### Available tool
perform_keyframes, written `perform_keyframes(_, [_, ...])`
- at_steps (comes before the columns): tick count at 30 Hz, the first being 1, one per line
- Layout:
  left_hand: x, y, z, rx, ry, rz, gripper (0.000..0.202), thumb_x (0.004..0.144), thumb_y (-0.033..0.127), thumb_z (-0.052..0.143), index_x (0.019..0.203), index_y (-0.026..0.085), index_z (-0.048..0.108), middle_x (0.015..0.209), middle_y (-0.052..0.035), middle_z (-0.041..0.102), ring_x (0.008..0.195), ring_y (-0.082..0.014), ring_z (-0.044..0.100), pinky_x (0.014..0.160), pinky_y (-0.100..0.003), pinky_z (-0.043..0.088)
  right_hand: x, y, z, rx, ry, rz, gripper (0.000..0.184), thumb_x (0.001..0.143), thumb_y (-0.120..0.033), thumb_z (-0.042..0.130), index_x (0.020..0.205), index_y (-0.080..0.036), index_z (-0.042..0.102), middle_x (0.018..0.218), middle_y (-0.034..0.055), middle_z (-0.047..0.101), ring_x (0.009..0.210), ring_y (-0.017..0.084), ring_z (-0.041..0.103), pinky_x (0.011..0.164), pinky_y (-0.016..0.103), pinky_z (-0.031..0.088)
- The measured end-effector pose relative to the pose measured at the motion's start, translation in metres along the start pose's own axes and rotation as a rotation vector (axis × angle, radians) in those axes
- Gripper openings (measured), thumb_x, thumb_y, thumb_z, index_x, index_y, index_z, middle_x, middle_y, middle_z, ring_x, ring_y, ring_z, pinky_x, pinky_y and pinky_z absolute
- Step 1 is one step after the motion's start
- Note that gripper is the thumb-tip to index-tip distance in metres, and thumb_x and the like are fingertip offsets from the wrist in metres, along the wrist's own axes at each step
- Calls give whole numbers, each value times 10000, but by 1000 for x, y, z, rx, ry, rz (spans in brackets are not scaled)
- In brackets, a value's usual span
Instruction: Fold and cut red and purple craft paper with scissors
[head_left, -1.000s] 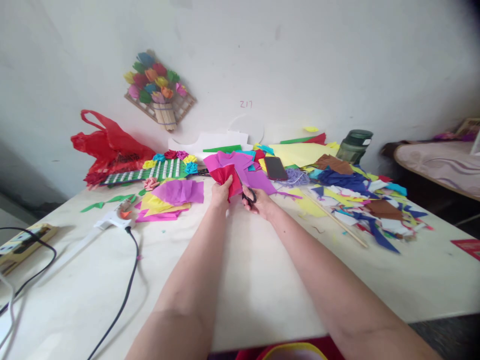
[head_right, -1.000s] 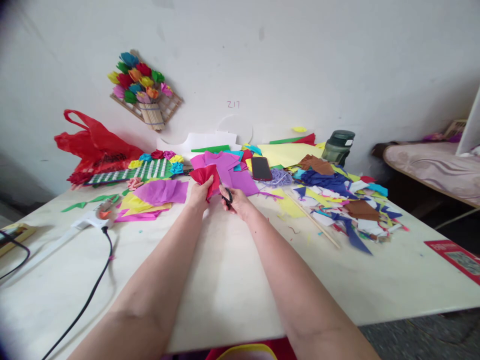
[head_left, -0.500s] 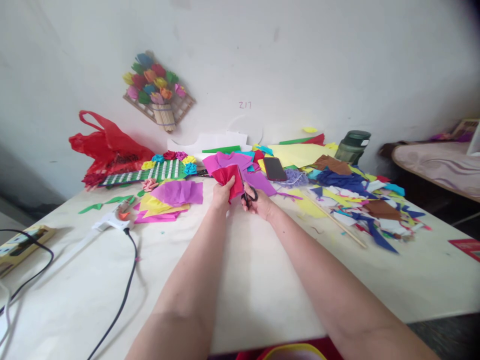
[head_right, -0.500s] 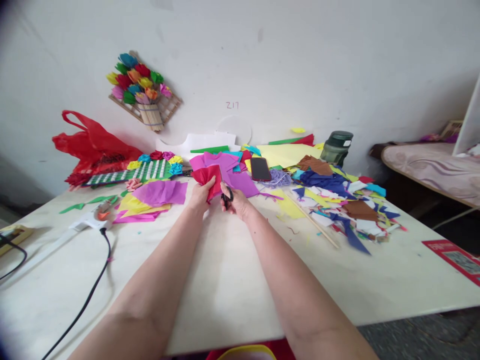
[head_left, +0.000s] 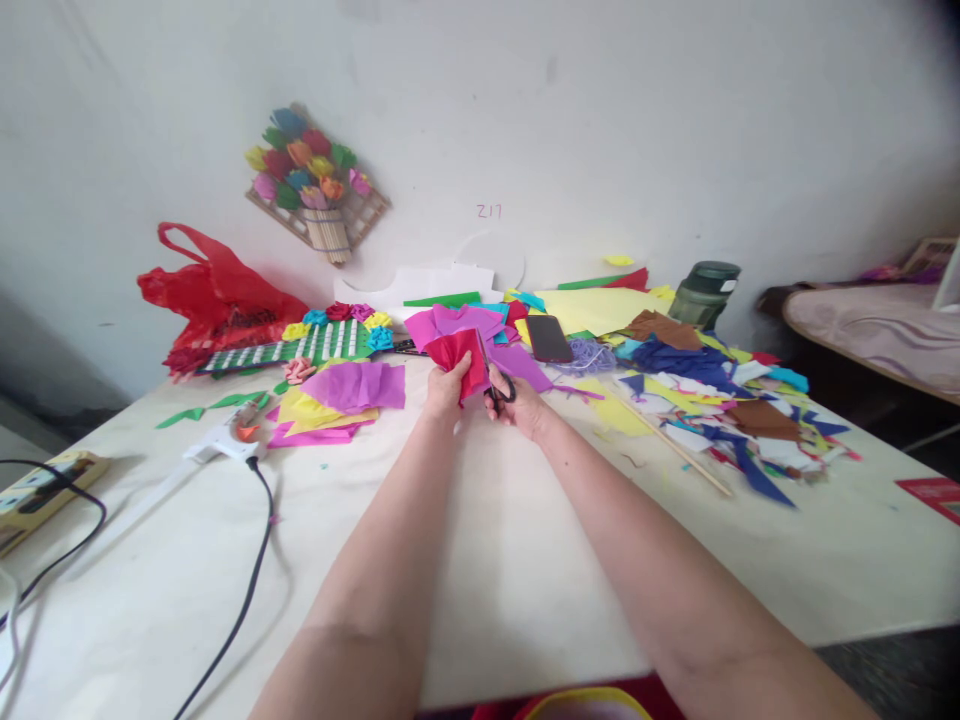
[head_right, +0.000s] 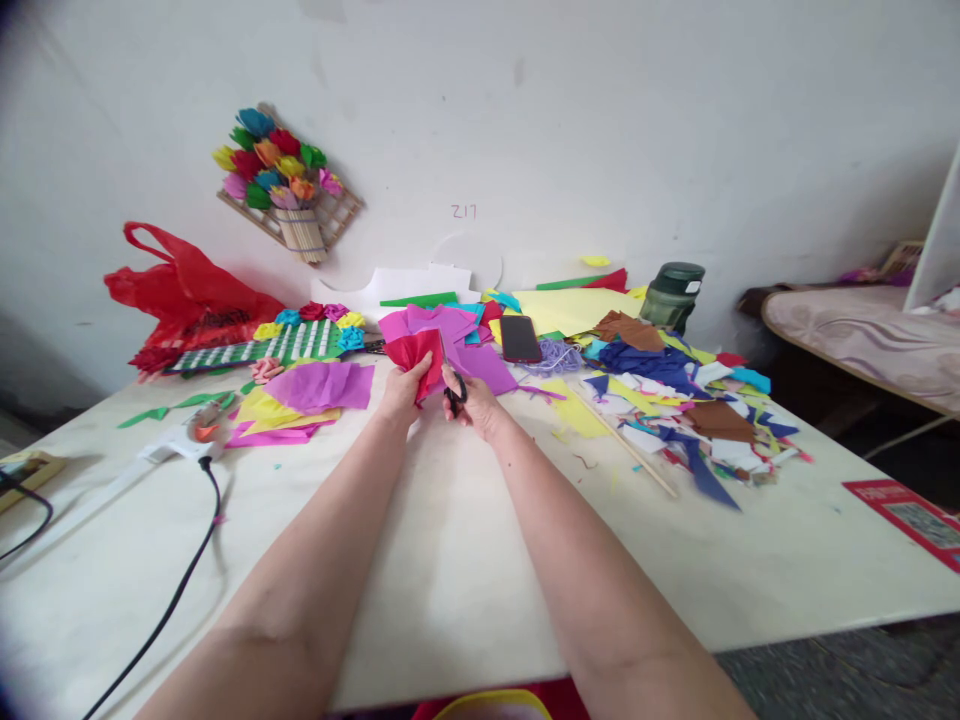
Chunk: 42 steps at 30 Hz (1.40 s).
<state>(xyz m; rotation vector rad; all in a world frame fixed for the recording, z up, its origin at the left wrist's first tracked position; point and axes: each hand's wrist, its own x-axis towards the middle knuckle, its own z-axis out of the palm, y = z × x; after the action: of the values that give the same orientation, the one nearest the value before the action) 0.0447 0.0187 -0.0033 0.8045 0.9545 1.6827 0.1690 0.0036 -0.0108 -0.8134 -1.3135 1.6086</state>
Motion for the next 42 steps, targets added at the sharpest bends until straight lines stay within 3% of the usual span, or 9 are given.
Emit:
perform_keyframes(16, [1, -2, 0, 36, 17, 23, 327, 548, 353, 759, 737, 126, 619, 679, -48, 649, 558, -130, 578, 560, -245, 454, 1, 0, 1, -25, 31, -17, 463, 675, -618, 591, 637, -169, 488, 491, -38, 506, 355, 52, 458, 257, 147, 195])
perform_keyframes(33, [-1, -3, 2, -63, 5, 1, 251, 598, 294, 741, 733, 122, 617, 661, -40, 646, 548, -130, 592, 564, -254, 479, 0, 0, 5, -18, 35, -43, 433, 679, -588, 608, 663, -177, 469, 505, -49, 496, 349, 48, 445, 260, 149, 163])
perform_keyframes(42, [-4, 3, 5, -54, 65, -51, 198, 638, 259, 717, 744, 131, 609, 602, -17, 628, 490, -110, 571, 444, -194, 413, -1, -2, 6, -17, 26, -33, 419, 685, -574, 610, 666, -183, 461, 513, -50, 482, 348, 45, 431, 260, 154, 152])
